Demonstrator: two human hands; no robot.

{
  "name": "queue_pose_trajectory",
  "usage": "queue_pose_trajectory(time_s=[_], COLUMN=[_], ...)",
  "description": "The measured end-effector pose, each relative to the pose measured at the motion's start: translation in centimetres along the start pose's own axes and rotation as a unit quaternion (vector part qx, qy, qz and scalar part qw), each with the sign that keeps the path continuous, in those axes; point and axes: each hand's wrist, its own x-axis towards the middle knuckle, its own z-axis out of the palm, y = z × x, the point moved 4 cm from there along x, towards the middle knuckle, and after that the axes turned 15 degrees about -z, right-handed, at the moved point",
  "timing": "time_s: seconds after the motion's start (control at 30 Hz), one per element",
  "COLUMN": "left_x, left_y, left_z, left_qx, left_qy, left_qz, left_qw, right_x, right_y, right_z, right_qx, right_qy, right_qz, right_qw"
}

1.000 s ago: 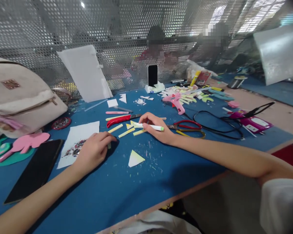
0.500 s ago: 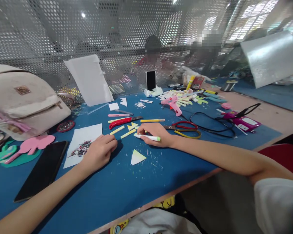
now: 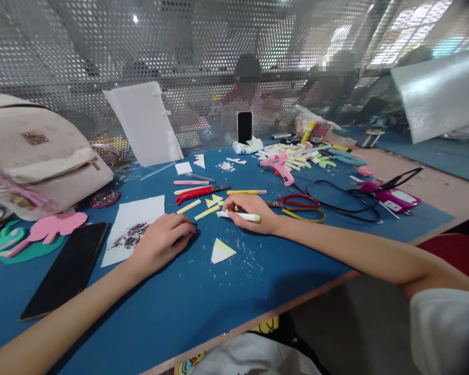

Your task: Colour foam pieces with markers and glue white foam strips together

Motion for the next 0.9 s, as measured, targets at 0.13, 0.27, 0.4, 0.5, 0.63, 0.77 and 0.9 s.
queue_pose_trajectory(time_s=[0.13, 0.27, 0.4, 0.5, 0.63, 0.77, 0.9], left_x=[-0.2, -0.2, -0.1, -0.2, -0.2, -0.3, -0.3], left_y=[-0.4, -0.5, -0.5, -0.6, -0.7, -0.8, -0.8], left_z=[0.2, 0.2, 0.1, 0.1, 0.3, 0.4, 0.3], left_qx=[-0.011, -0.03, -0.048, -0.05, -0.047, -0.048, -0.05], left_qy=[0.01, 0.009, 0.009, 0.009, 0.018, 0.036, 0.052], left_qz=[0.001, -0.011, -0.021, -0.021, -0.021, -0.018, -0.016], left_qw=[1.0, 0.999, 0.999, 0.998, 0.999, 0.998, 0.997], right_x=[0.3, 0.6, 0.5, 0.5, 0.4, 0.4, 0.4], right_y=[-0.3, -0.9, -1.1, -1.1, -1.0, -0.8, -0.8], right_z=[0.0, 0.3, 0.6, 0.7, 0.8, 1.1, 1.2], right_qx=[0.019, 0.055, 0.076, 0.081, 0.072, 0.065, 0.068], right_qy=[-0.001, -0.033, -0.064, -0.08, -0.081, -0.076, -0.079], right_qz=[-0.021, -0.062, -0.094, -0.109, -0.106, -0.108, -0.119], right_qw=[1.0, 0.996, 0.991, 0.987, 0.988, 0.989, 0.987])
